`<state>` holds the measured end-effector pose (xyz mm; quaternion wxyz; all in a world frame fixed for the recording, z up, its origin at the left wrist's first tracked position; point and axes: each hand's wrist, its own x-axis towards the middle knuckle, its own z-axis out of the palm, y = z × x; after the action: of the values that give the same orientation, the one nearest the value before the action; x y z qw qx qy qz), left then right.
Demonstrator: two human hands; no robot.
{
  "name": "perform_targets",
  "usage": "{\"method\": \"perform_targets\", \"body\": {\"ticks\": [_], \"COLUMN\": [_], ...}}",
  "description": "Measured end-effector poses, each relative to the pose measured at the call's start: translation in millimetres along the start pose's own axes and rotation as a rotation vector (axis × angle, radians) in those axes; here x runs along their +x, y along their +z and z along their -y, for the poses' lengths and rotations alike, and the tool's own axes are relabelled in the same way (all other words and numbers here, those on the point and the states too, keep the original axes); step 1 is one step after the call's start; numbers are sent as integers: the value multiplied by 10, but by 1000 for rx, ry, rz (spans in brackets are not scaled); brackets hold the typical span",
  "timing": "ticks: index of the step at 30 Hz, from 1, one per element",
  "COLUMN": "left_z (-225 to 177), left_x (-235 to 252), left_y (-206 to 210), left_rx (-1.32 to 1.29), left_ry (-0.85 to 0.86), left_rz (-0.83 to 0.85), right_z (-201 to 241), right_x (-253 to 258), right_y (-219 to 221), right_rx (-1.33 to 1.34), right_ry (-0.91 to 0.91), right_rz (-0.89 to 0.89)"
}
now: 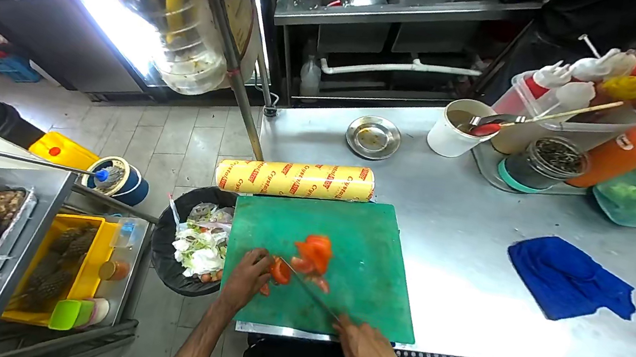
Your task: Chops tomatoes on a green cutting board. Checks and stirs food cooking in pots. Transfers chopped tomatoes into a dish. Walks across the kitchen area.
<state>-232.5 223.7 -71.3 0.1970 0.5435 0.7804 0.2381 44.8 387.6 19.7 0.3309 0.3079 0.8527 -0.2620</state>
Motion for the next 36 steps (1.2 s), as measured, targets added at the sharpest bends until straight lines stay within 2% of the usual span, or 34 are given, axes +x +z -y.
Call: {"method": "perform_targets", "body": {"ticks": [5,7,13,19,22,27,30,36], "left_z": [-118,-146,-137,-150,-159,-147,-125,-27], "left_x": [-79,-43,16,-40,-70,-105,-145,-87], "left_y": [8,45,115,190,234,265,225,-54], "left_rx": [-26,0,26,-11,-61,-91,-94,-4], "left_ry": [19,54,16,-30,-50,-52,-28,23], "left_rz": [-143,-144,-155,-214,-237,-246,-228,-75], "right_z": [141,280,554,605,665,897,952,735], "right_x": [34,67,314,139,305,815,816,583], "right_y": [-63,-113,-101,-357,-237,10,14,-105], "right_rx": [133,155,91,-23,-8,46,35,155], "right_ry": [-14,-30,-47,-10,-19,-41,-47,-134], "right_rz": [-58,-41,-13,64,54,-40,-45,-133]}}
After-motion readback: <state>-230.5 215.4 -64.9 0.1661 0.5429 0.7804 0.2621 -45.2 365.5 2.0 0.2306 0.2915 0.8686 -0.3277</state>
